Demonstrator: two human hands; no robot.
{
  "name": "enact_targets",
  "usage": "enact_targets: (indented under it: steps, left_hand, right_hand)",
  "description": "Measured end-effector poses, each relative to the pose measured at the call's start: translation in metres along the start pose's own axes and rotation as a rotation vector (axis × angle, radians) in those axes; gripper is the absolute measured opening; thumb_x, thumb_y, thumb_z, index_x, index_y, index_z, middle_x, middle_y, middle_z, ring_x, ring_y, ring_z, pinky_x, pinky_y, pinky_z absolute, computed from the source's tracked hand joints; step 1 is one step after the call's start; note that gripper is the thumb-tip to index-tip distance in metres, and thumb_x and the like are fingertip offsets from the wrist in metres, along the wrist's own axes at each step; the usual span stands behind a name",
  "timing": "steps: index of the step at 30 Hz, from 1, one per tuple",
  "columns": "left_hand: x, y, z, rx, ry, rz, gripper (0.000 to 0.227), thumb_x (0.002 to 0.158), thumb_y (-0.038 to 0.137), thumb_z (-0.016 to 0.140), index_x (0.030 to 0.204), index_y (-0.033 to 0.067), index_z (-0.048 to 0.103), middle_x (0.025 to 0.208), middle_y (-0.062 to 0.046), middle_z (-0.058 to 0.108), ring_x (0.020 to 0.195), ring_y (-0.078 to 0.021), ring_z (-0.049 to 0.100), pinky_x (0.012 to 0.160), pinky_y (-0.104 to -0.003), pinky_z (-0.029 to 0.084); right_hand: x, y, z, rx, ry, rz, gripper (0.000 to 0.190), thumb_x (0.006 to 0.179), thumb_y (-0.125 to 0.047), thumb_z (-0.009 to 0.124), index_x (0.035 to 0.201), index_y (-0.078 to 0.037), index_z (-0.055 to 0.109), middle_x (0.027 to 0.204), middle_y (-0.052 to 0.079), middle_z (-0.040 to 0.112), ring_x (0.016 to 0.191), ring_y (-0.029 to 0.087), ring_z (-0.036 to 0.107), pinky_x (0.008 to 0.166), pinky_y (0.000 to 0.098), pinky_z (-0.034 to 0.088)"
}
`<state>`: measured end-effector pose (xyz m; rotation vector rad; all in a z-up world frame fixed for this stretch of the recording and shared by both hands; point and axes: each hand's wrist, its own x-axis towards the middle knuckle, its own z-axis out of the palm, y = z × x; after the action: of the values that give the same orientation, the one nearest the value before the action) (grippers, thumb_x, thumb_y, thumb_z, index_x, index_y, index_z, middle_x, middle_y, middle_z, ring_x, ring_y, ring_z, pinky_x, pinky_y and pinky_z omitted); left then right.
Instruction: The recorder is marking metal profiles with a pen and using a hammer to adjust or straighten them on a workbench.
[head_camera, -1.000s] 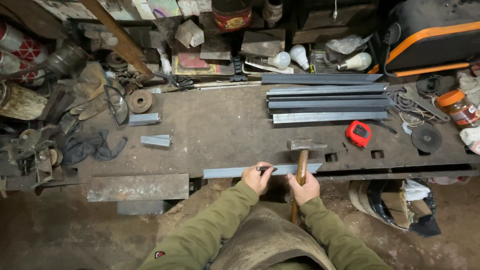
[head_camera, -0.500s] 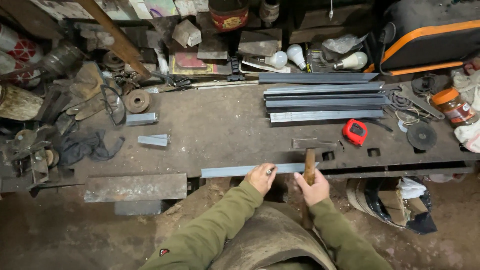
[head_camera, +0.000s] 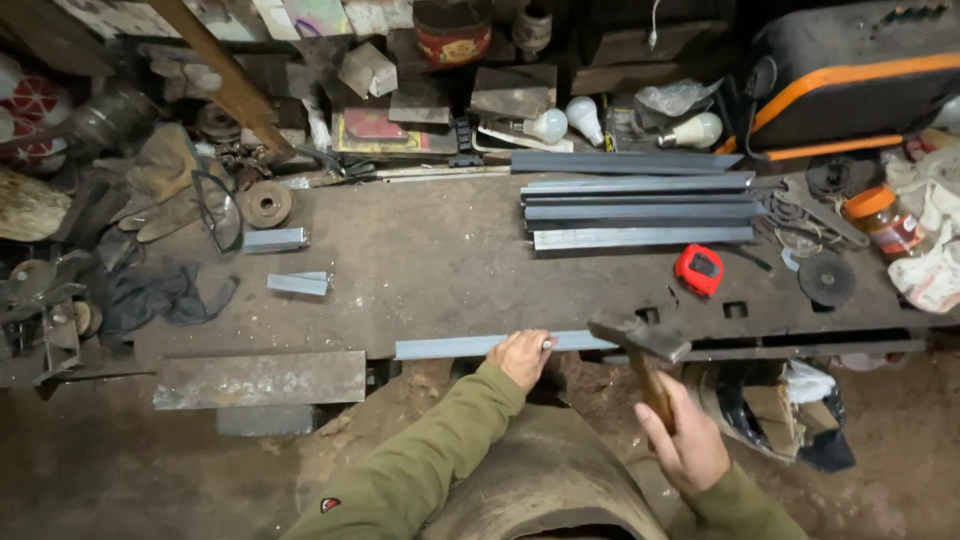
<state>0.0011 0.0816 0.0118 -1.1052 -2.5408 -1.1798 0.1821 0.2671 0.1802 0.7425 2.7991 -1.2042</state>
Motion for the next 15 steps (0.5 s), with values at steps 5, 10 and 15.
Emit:
enact_targets:
  steps: [5, 10, 15]
  left_hand:
    - [-0.001, -0.002, 0.002, -0.022, 0.006, 0.017, 0.015, 0.093, 0.02, 0.073, 0.101, 0.0121, 0.063, 0.094, -0.008, 0.071, 0.087, -0.0293, 0.07, 0.072, -0.043, 0.056]
    - [-0.001, -0.002, 0.0, -0.027, 0.033, 0.041, 0.021, 0.088, 0.018, 0.075, 0.103, 0.0109, 0.062, 0.095, -0.008, 0.069, 0.089, -0.0302, 0.069, 0.073, -0.044, 0.057]
    - [-0.006, -0.005, 0.01, 0.02, -0.031, -0.043, 0.021, 0.089, 0.02, 0.078, 0.093, 0.0123, 0.06, 0.087, -0.006, 0.067, 0.087, -0.0286, 0.069, 0.07, -0.046, 0.056]
  right_hand:
    - [0.003, -0.034, -0.012, -0.107, 0.027, -0.452, 0.065, 0.092, -0.019, 0.065, 0.152, -0.008, 0.041, 0.126, 0.022, 0.067, 0.109, 0.037, 0.07, 0.084, 0.04, 0.058]
    - [0.008, -0.036, -0.001, -0.237, -0.047, -0.463, 0.067, 0.089, -0.019, 0.071, 0.149, -0.016, 0.044, 0.126, 0.016, 0.07, 0.105, 0.033, 0.072, 0.078, 0.0373, 0.06]
    - [0.012, -0.069, -0.018, -0.178, -0.057, -0.468, 0.067, 0.088, -0.014, 0.071, 0.15, -0.013, 0.044, 0.12, 0.021, 0.071, 0.096, 0.037, 0.074, 0.072, 0.0378, 0.062]
